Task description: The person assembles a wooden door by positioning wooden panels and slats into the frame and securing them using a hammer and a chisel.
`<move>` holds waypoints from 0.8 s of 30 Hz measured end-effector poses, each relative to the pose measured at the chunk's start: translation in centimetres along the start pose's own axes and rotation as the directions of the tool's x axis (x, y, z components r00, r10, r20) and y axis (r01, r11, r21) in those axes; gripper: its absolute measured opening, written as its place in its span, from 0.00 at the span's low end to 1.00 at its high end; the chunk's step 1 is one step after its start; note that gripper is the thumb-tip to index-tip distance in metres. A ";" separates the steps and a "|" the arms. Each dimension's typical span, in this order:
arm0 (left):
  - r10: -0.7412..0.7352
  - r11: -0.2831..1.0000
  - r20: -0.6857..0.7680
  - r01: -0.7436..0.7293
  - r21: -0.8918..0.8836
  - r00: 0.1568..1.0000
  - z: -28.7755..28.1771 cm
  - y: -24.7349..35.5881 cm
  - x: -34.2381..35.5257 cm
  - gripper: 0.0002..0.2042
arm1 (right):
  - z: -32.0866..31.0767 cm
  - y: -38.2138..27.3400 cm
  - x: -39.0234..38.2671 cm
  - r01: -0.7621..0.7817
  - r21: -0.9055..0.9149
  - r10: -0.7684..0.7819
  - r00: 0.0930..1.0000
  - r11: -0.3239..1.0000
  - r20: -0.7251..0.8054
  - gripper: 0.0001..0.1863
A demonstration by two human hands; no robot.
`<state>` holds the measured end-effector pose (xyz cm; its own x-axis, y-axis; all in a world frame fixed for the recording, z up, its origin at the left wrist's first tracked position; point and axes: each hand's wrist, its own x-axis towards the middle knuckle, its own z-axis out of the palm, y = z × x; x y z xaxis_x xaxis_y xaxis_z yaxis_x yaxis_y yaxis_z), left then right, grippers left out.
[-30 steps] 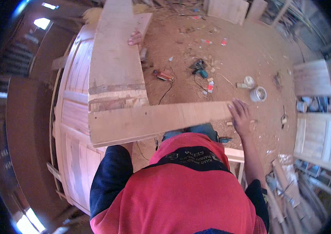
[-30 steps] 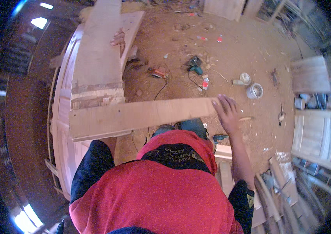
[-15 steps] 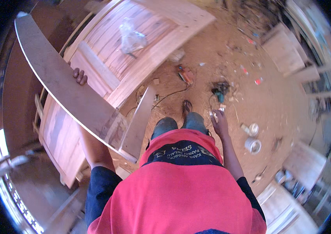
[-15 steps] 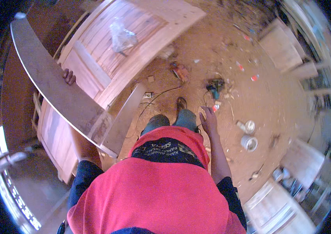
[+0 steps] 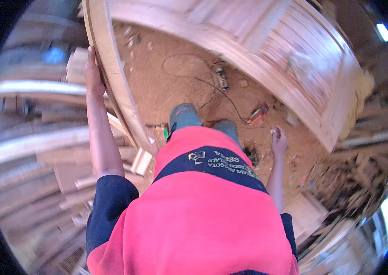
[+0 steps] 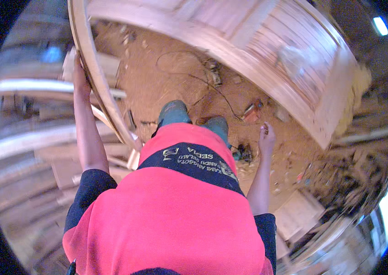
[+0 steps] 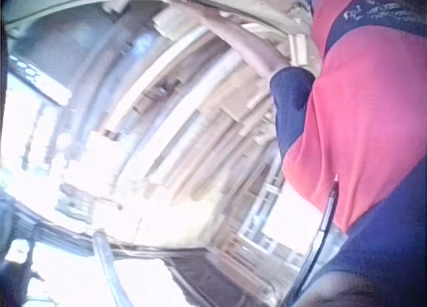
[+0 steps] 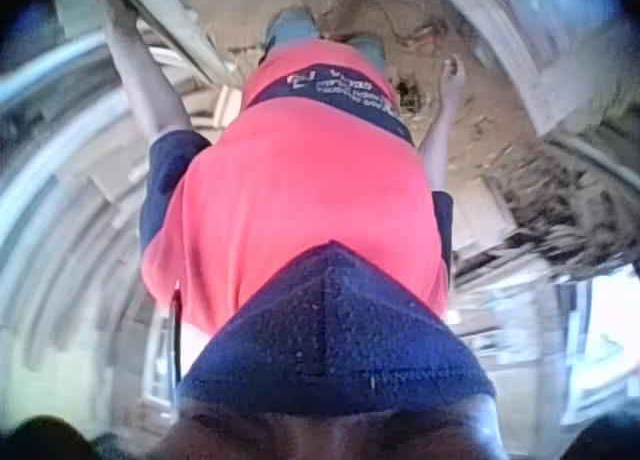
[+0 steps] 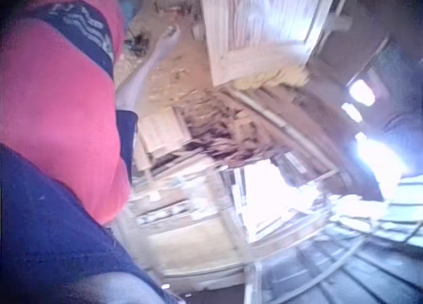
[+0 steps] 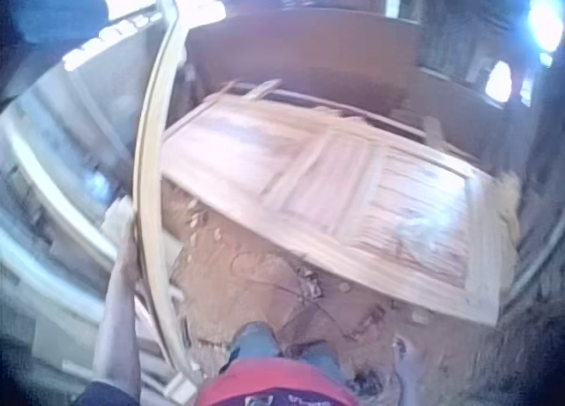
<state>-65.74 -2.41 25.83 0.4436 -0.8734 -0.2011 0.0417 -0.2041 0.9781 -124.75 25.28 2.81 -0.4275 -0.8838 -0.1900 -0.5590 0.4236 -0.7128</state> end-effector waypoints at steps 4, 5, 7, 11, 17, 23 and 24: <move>0.012 1.000 -0.348 -0.018 -0.013 0.938 -15.8 -5.4 -2.7 0.27 | 3.9 -6.6 4.8 0.245 -0.086 -0.223 0.952 0.966 0.208 0.16; 0.039 0.999 -0.426 -0.049 -0.013 0.904 -18.7 -7.4 -4.4 0.26 | 5.1 -8.6 5.8 0.312 -0.120 -0.275 0.928 0.942 0.252 0.16; 0.090 0.985 -0.575 0.013 0.172 0.813 -26.0 -11.3 -7.8 0.26 | 9.1 -13.1 6.5 0.451 -0.116 -0.390 0.854 0.885 0.345 0.16; 0.202 0.943 -0.771 0.092 0.320 0.604 -34.3 -17.5 -15.5 0.25 | 17.8 -23.1 6.7 0.544 -0.078 -0.418 0.721 0.835 0.553 0.16; 0.189 0.861 -0.919 0.392 0.325 0.346 -40.1 -21.4 -26.3 0.24 | 32.3 -36.4 3.4 0.731 0.062 -0.452 0.350 0.679 0.820 0.16; -0.270 0.824 -0.963 0.522 -0.221 0.018 -37.2 -32.1 -37.7 0.30 | 48.9 -41.7 -1.4 0.948 0.077 -0.231 -0.003 0.310 0.973 0.16; -0.289 0.841 -0.957 0.468 -0.269 -0.031 -35.9 -33.8 -38.8 0.32 | 51.9 -40.9 -1.6 0.962 0.112 -0.204 -0.061 0.248 0.977 0.16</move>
<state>-52.27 54.25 2.53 0.8308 0.5093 -0.2244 0.4839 -0.4617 0.7434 -64.33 -0.90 -2.75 0.8342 -0.2263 -0.5028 -0.4706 -0.7675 -0.4353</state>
